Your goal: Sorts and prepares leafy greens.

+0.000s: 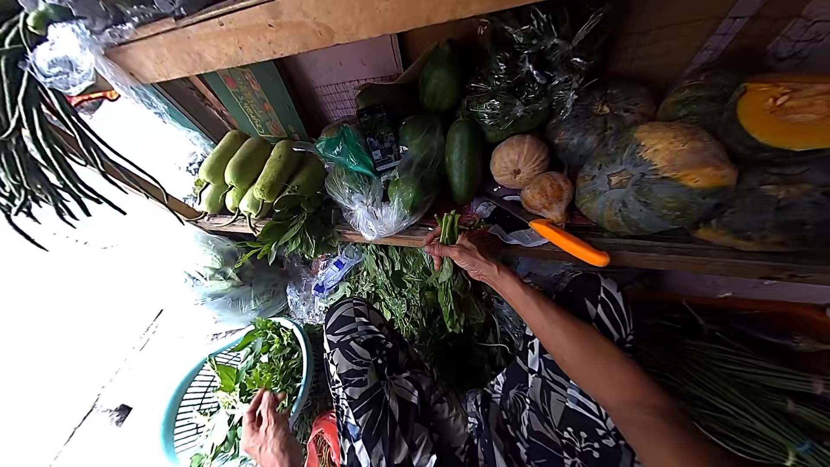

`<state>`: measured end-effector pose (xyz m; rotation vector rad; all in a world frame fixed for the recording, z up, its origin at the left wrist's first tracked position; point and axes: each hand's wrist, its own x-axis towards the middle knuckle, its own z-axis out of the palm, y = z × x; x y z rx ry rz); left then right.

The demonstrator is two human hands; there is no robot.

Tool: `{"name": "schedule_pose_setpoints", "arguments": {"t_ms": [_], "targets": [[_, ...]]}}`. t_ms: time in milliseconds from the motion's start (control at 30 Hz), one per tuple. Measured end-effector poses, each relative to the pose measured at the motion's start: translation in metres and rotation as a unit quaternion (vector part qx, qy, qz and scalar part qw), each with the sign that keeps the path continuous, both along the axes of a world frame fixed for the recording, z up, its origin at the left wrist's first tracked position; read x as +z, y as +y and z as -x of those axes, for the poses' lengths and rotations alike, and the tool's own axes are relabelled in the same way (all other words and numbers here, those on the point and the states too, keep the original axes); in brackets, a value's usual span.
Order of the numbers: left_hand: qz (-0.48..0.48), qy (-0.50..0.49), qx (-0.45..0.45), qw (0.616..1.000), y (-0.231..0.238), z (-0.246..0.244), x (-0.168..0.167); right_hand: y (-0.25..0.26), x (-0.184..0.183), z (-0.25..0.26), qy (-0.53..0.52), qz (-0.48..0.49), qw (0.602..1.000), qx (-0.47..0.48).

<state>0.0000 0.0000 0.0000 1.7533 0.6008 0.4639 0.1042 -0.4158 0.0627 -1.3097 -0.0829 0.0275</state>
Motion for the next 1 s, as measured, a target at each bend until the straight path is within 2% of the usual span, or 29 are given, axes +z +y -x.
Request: {"name": "schedule_pose_setpoints", "arguments": {"t_ms": [100,167,233,300,367,433,533,633,733,867,933,1000], "targets": [[-0.03,-0.079,-0.126,0.988,-0.06,-0.038,0.071,0.006,-0.003,-0.001,-0.025,0.003,1.0,0.004],[-0.063,-0.122,-0.242,0.961,-0.112,-0.059,0.102,0.011,-0.005,0.0,-0.03,0.017,0.999,0.004],[-0.114,-0.136,-0.353,0.919,-0.164,-0.077,0.114,0.017,-0.006,0.003,-0.042,0.046,0.998,-0.002],[-0.181,-0.107,-0.427,0.879,-0.21,-0.091,0.114,0.023,-0.003,0.007,-0.042,0.091,0.995,-0.031],[-0.224,-0.067,-0.455,0.859,-0.246,-0.099,0.115,0.027,0.003,0.013,-0.015,0.161,0.984,-0.075],[-0.274,-0.049,-0.439,0.854,-0.271,-0.101,0.116,0.026,0.005,0.014,0.003,0.239,0.965,-0.11],[-0.303,-0.041,-0.419,0.855,-0.287,-0.102,0.116,0.021,0.009,0.014,0.016,0.347,0.929,-0.126],[-0.259,-0.079,-0.429,0.862,-0.289,-0.108,0.111,0.019,0.02,0.017,0.041,0.398,0.909,-0.112],[-0.237,-0.068,-0.465,0.85,-0.285,-0.116,0.112,0.017,0.019,0.015,0.036,0.361,0.926,-0.102],[-0.194,-0.029,-0.544,0.816,-0.261,-0.133,0.124,0.005,0.0,0.002,0.041,0.272,0.961,-0.035],[-0.233,-0.081,-0.54,0.805,-0.252,-0.139,0.131,0.003,0.0,0.0,0.064,0.272,0.96,-0.026],[-0.299,-0.143,-0.537,0.775,-0.244,-0.147,0.136,0.003,-0.001,-0.002,0.073,0.296,0.952,-0.017]]}}
